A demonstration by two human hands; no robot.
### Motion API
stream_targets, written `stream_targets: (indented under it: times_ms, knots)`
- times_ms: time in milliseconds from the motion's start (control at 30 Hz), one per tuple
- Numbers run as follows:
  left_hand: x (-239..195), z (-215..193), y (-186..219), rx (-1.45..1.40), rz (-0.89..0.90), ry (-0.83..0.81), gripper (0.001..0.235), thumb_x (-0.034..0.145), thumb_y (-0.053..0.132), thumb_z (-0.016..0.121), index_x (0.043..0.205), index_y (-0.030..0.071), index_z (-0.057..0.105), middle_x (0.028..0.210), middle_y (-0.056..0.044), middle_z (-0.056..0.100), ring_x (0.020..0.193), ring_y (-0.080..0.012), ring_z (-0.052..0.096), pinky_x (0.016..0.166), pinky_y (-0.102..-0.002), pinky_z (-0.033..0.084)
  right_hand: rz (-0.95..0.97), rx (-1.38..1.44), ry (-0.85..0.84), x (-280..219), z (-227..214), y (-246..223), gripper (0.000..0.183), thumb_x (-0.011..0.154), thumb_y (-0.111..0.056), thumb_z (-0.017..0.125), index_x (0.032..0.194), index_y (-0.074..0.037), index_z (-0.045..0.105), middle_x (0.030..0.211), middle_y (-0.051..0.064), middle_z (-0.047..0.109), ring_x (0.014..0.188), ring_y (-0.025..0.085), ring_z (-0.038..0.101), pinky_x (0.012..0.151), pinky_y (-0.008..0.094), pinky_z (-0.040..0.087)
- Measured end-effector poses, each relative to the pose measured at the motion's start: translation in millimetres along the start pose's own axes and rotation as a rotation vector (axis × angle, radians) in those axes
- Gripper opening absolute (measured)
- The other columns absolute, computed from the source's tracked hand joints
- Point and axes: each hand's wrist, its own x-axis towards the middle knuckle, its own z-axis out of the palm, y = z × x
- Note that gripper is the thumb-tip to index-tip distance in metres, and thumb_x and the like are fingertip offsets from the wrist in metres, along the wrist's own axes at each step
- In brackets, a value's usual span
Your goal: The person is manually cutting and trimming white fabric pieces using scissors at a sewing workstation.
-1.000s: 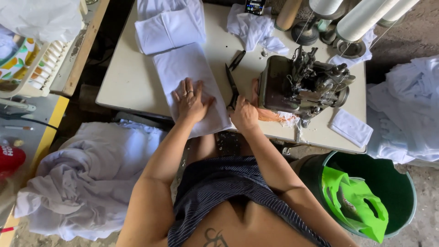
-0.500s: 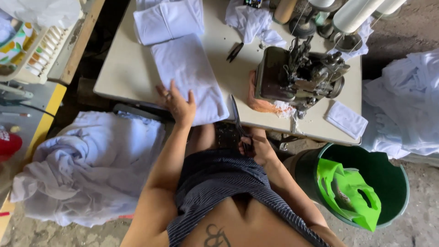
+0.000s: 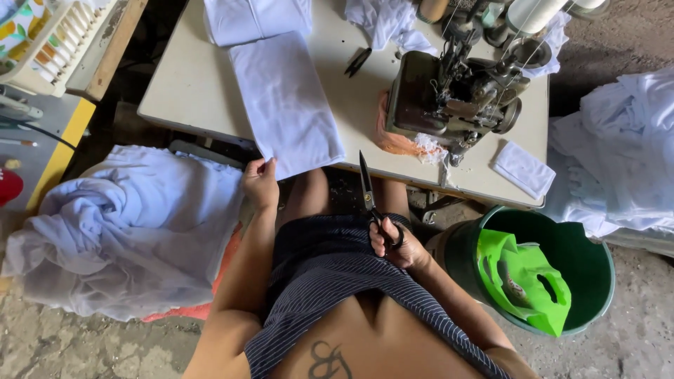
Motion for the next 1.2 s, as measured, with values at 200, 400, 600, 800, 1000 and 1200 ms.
stream_targets:
  times_ms: [200, 400, 600, 800, 1000, 1200]
  knots:
    - [-5.4, -28.1, 68.7, -0.248, -0.375, -0.204, 0.030, 0.087, 0.030, 0.075, 0.101, 0.005, 0.068, 0.090, -0.012, 0.062, 0.087, -0.0182, 0.060, 0.076, -0.035, 0.058, -0.010, -0.062, -0.227, -12.1, -18.5, 2.4, 0.070, 0.096, -0.072, 0.051, 0.101, -0.003, 0.053, 0.072, 0.012, 0.048, 0.060, 0.031, 0.061, 0.056, 0.036, 0.050]
    - [26.9, -21.8, 119.9, -0.953, -0.894, -0.407, 0.038, 0.096, 0.008, 0.071, 0.125, -0.008, 0.053, 0.125, -0.023, 0.055, 0.108, -0.0298, 0.069, 0.096, -0.032, 0.065, 0.069, 0.013, -0.377, 0.3, -9.1, 11.7, 0.092, 0.084, -0.090, 0.047, 0.106, -0.001, 0.058, 0.079, 0.016, 0.058, 0.078, 0.029, 0.068, 0.067, 0.032, 0.058]
    - [38.3, -9.8, 152.0, -1.159, -0.966, -0.413, 0.039, 0.092, 0.001, 0.075, 0.120, -0.012, 0.051, 0.114, -0.021, 0.062, 0.098, -0.0296, 0.074, 0.089, -0.035, 0.068, 0.045, 0.009, -0.435, 34.4, 36.5, 14.2, 0.090, 0.090, -0.087, 0.039, 0.109, -0.001, 0.056, 0.086, 0.018, 0.060, 0.086, 0.032, 0.068, 0.077, 0.038, 0.059]
    - [42.7, -11.9, 154.2, -1.160, -0.955, -0.409, 0.036, 0.091, 0.001, 0.076, 0.117, -0.011, 0.054, 0.112, -0.018, 0.065, 0.096, -0.0279, 0.075, 0.089, -0.034, 0.067, -0.020, -0.014, -0.392, 69.2, 49.1, 17.7, 0.091, 0.088, -0.090, 0.037, 0.109, -0.003, 0.056, 0.088, 0.016, 0.060, 0.088, 0.031, 0.068, 0.084, 0.044, 0.059]
    - [41.8, -25.9, 143.2, -1.025, -0.929, -0.484, 0.031, 0.092, 0.009, 0.077, 0.112, -0.005, 0.058, 0.107, -0.013, 0.062, 0.099, -0.0250, 0.072, 0.090, -0.035, 0.068, -0.079, 0.021, -0.329, 82.8, 45.0, 12.4, 0.090, 0.088, -0.088, 0.041, 0.108, -0.002, 0.058, 0.089, 0.016, 0.059, 0.088, 0.032, 0.067, 0.087, 0.046, 0.057]
    - [20.8, -62.6, 80.2, -0.553, -0.803, -0.548, 0.040, 0.091, 0.021, 0.080, 0.119, 0.002, 0.060, 0.103, -0.005, 0.047, 0.092, -0.0175, 0.049, 0.094, -0.040, 0.063, -0.102, 0.010, -0.257, 74.6, 38.1, 5.4, 0.090, 0.086, -0.088, 0.044, 0.105, -0.001, 0.057, 0.086, 0.015, 0.057, 0.085, 0.031, 0.065, 0.085, 0.046, 0.056]
